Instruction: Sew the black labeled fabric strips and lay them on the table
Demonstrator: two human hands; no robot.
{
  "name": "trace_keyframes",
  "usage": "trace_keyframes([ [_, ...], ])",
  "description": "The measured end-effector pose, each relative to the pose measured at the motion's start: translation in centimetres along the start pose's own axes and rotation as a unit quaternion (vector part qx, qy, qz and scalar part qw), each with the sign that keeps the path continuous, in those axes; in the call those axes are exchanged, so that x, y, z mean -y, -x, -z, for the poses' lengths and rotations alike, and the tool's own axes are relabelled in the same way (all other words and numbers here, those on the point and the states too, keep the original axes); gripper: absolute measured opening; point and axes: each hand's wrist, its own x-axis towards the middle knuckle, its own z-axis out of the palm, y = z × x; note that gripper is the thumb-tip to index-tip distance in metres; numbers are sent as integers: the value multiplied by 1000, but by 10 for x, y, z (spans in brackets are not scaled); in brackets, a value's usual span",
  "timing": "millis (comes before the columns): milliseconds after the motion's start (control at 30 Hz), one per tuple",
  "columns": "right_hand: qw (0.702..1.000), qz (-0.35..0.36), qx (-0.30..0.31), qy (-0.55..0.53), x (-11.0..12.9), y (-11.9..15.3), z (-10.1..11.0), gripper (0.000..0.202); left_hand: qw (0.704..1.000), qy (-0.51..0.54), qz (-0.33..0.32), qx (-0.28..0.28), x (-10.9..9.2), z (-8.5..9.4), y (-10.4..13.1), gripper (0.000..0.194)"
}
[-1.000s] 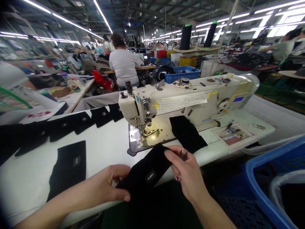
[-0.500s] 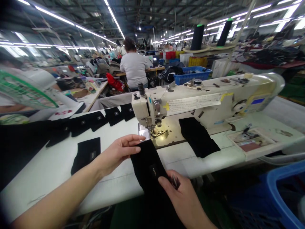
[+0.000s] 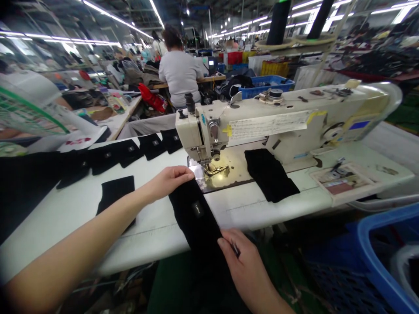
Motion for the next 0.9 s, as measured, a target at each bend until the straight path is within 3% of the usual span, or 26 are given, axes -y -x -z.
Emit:
trace_keyframes([
  [100, 999, 28, -20, 11, -5, 0, -4, 31, 997, -62, -36, -17, 9, -4, -14, 27],
  [300, 996, -86, 14, -22, -8, -5, -5, 35, 970, -193, -140, -47, 25, -19, -38, 20],
  [433, 994, -94, -37, -27, -4, -4, -8, 36, 936, -297, -166, -89, 31, -25, -39, 17],
  [533, 991, -65, -114, 15, -1, -3, -12, 34, 910, -349, -172, -142, 31, -28, -36, 15],
  [700, 985, -9, -170, 33, -2, -3, -15, 26, 893, -391, -202, -93, 27, -35, -26, 20],
  [800, 983, 100, -141, 62, -7, -5, -11, 16, 882, -415, -214, -70, 27, -37, -17, 26],
  [900, 962, 238, -85, 104, -10, -13, -4, 20, 879, -411, -234, -66, 31, -34, -13, 26],
])
